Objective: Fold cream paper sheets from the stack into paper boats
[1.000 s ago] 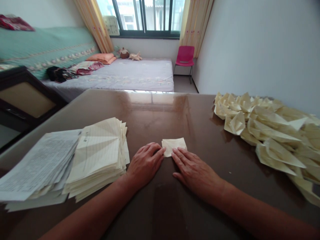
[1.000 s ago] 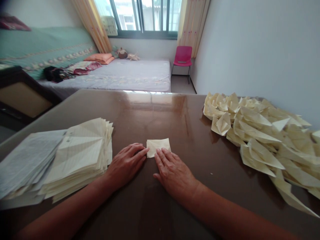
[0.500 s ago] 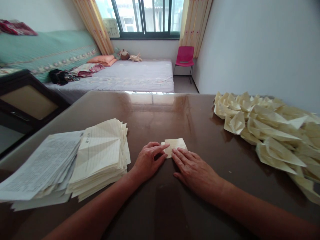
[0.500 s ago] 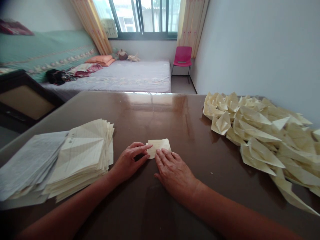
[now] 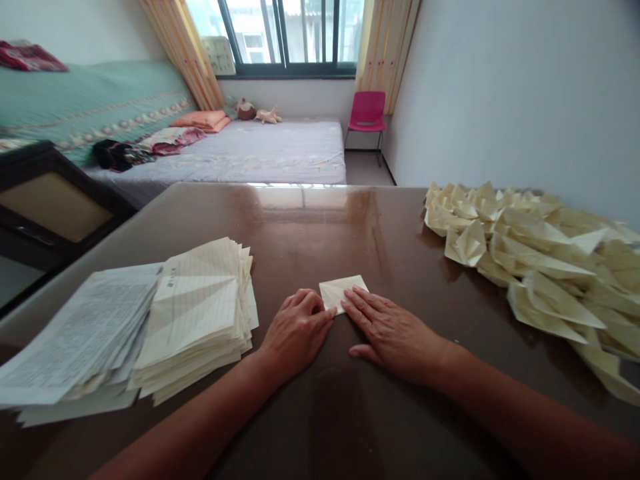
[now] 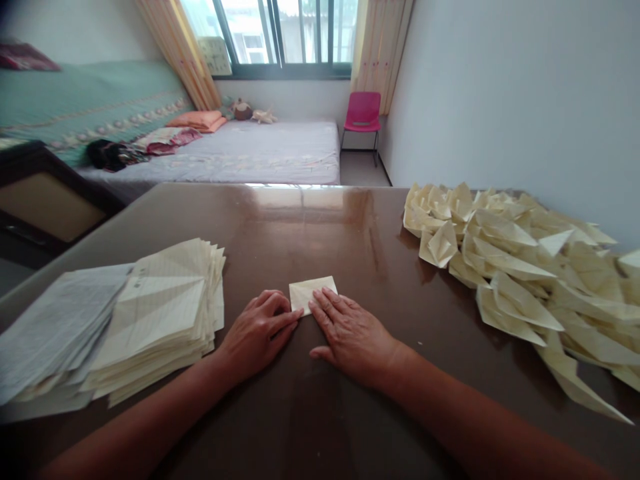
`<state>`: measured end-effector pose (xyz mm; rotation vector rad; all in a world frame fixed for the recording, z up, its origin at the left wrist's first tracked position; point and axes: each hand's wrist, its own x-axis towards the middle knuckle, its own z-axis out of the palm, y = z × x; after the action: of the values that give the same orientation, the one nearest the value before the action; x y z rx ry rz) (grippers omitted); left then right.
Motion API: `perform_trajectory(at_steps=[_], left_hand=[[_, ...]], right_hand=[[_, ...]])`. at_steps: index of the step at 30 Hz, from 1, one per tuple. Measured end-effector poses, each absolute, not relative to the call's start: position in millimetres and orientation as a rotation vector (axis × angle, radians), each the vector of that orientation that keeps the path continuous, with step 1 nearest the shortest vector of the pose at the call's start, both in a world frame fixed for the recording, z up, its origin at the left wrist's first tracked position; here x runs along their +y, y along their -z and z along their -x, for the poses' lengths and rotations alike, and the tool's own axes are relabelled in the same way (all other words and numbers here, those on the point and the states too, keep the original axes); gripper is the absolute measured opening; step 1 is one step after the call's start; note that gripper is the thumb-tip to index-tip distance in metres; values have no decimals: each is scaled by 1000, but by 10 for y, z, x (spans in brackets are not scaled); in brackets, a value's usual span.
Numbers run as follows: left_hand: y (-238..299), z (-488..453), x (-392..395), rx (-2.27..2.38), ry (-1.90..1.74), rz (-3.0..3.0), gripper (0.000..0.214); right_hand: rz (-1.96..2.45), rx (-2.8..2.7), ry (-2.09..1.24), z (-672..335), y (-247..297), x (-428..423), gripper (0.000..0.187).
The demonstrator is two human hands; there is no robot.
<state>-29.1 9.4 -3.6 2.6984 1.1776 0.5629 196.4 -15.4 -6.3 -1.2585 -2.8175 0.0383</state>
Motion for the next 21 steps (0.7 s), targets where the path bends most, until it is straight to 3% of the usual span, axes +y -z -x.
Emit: perform_trajectory(at_steps=[8, 17, 21], left_hand=[[71, 366, 52, 1032, -483, -2943, 34], [65, 389, 52, 1027, -468, -3008, 32], [73, 389, 76, 995, -502, -3021, 30]], right_hand=[[1226, -2835, -40, -2022, 97, -156, 90], [1512, -2747, 107, -1911, 18, -286, 96], [1269, -2804, 111, -1797, 38, -339, 92]])
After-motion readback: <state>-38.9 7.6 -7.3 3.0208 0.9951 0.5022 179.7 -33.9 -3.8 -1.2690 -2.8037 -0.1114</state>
